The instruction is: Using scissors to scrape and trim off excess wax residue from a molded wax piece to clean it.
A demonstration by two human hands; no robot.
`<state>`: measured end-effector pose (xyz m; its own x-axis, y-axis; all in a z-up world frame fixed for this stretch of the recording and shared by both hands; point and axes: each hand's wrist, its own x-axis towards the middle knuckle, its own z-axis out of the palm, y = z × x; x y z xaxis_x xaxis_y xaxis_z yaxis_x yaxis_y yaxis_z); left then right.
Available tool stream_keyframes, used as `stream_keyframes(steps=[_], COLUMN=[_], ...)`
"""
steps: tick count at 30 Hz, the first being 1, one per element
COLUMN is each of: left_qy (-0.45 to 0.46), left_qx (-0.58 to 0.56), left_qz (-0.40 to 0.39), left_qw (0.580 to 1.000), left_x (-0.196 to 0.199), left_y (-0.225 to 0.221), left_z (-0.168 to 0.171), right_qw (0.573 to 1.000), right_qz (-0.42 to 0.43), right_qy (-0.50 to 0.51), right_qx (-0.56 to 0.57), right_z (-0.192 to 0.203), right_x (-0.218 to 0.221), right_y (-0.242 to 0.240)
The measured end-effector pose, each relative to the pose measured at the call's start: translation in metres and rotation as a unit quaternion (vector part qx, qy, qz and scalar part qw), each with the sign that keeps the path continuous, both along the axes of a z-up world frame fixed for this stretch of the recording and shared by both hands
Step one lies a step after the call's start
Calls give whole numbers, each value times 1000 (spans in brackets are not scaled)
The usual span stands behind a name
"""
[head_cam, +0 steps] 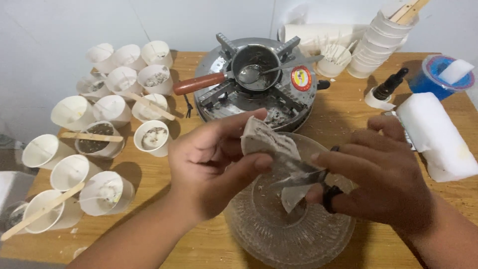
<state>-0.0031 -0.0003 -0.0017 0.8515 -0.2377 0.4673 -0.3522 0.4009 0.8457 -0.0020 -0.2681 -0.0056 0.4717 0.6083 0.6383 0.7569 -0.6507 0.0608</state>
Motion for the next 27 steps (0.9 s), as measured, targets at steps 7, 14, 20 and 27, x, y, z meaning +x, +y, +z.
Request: stream_keyframes(steps=[7, 14, 20, 27], left_qy=[35, 10, -3, -8], left_qx=[-47, -37, -6, -42], left_qz=[-10, 1, 25, 16], left_qw=[998, 999, 1000, 999], left_x=[-5, -3, -1, -1], left_y=[-1, -2, 2, 2], left_z=[-6, -10, -5, -6], right_qw=[998, 989, 993, 994], right_qz=[-12, 12, 4, 13], right_qy=[40, 117, 95, 95], right_qx=[43, 89, 67, 52], right_z=[6, 2, 4, 1], right_x=[-9, -14, -12, -8], right_y=[3, 10, 9, 4])
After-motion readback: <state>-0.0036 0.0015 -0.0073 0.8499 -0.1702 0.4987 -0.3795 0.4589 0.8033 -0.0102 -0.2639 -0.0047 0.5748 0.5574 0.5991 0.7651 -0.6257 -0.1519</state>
